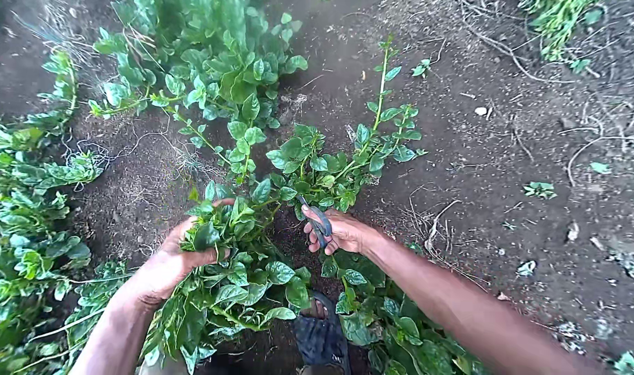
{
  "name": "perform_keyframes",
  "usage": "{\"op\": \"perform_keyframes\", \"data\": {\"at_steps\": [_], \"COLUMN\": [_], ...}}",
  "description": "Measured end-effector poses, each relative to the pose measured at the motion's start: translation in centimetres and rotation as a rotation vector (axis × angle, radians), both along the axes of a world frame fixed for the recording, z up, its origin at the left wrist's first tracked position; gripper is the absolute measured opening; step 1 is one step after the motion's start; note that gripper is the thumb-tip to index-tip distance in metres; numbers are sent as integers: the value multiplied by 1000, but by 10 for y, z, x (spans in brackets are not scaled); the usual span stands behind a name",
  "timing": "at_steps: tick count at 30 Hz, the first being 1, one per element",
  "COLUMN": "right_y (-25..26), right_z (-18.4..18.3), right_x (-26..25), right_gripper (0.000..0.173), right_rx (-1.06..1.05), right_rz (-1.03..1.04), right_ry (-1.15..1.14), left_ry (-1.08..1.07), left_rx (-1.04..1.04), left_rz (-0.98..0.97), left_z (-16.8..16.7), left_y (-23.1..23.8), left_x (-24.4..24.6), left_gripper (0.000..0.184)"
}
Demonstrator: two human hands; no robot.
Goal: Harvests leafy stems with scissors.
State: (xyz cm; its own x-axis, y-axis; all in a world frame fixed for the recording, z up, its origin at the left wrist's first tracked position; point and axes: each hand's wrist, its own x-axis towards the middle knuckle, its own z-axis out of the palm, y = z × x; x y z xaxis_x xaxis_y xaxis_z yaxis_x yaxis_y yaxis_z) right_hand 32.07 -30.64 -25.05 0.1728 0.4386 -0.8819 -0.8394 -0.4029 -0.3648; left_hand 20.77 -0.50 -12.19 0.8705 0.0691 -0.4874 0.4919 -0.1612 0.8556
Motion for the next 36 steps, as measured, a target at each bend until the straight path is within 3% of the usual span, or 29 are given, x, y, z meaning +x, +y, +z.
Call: {"op": "perform_keyframes", "data": {"at_steps": [4, 9, 13, 15, 18, 21, 26, 29, 33, 36], "right_y": [-1, 0, -1, -1, 9, 51, 136, 155, 134, 102], "right_z": [-3, -4, 5, 25, 60, 78, 23, 8, 26, 31], "right_x": [0, 3, -8, -14, -11, 9, 35, 26, 15, 12], "right_gripper": [54, 51, 42, 40, 45, 43, 53, 55, 51, 49], "right_rx": [1, -19, -25, -63, -187, -291, -329, -318, -271, -177], "right_rz": [-10, 23, 14, 144, 334, 359, 666, 833, 661, 535], "right_ry": [-6, -42, -133, -298, -789, -1105, -1159, -1083, -1082, -1107], "left_ry": [-142, -224, -298, -364, -376, -414, -385, -349, -266, -90], "left_rx": [91, 43, 179, 274, 355, 260, 93, 72, 37, 19], "left_rz": [49, 107, 89, 63, 49, 74, 348, 418, 468, 441], "left_z": [6, -1, 0, 5, 32, 59, 94, 106, 99, 76], "left_y": [5, -3, -12, -10, -3, 14, 29, 27, 17, 17], "left_x": [-11, -21, -35, -54, -93, -121, -167, -182, -180, -161], "left_gripper": [70, 62, 51, 45, 47, 51, 52, 48, 44, 69]}}
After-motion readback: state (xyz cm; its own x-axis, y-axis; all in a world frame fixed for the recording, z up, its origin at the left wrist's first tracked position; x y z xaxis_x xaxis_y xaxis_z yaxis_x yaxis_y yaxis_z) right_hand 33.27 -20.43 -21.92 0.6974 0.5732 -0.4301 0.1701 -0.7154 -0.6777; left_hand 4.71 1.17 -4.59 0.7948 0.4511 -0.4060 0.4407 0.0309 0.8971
